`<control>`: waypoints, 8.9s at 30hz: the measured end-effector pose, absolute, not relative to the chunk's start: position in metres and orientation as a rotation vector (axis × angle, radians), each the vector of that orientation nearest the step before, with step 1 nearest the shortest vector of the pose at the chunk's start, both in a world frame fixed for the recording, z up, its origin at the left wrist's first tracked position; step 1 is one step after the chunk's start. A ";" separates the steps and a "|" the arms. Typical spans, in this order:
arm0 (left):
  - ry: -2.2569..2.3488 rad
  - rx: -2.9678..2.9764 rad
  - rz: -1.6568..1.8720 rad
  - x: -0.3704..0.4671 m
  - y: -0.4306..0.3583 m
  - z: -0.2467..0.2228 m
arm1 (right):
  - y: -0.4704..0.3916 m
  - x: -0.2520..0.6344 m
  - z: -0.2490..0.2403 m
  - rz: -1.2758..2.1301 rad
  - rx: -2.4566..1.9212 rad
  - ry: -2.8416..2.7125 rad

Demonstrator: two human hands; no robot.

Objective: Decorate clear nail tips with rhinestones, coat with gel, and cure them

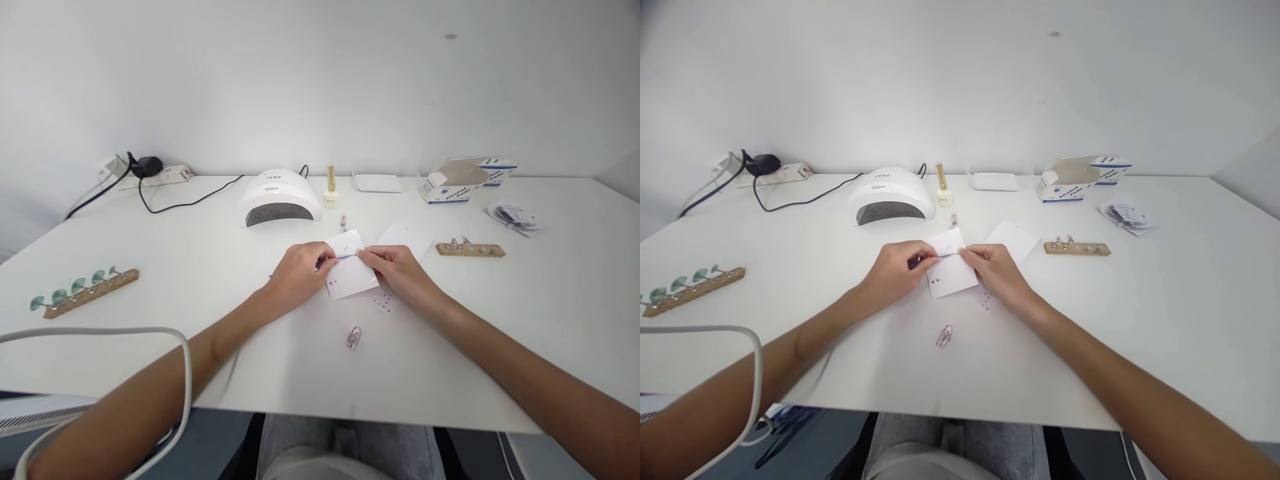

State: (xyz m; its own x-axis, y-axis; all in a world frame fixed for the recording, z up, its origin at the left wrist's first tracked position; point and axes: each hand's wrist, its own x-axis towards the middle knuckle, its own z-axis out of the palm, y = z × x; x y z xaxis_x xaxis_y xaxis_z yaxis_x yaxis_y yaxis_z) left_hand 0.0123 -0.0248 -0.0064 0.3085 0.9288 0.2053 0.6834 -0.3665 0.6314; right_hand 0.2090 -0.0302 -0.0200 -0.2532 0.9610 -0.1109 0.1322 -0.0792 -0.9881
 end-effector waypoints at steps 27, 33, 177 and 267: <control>1.300 2.107 1.159 0.010 -0.025 -0.002 | -0.030 0.241 0.018 0.767 -1.490 -2.187; 1.286 2.123 1.276 0.010 -0.026 -0.002 | -0.054 0.231 0.022 1.419 -1.190 -2.480; 0.803 2.724 1.530 0.011 -0.025 -0.011 | -0.006 0.238 -0.023 1.595 -0.960 -1.648; 0.958 1.686 1.677 0.027 -0.051 0.007 | -0.011 0.235 -0.017 1.611 -0.938 -1.732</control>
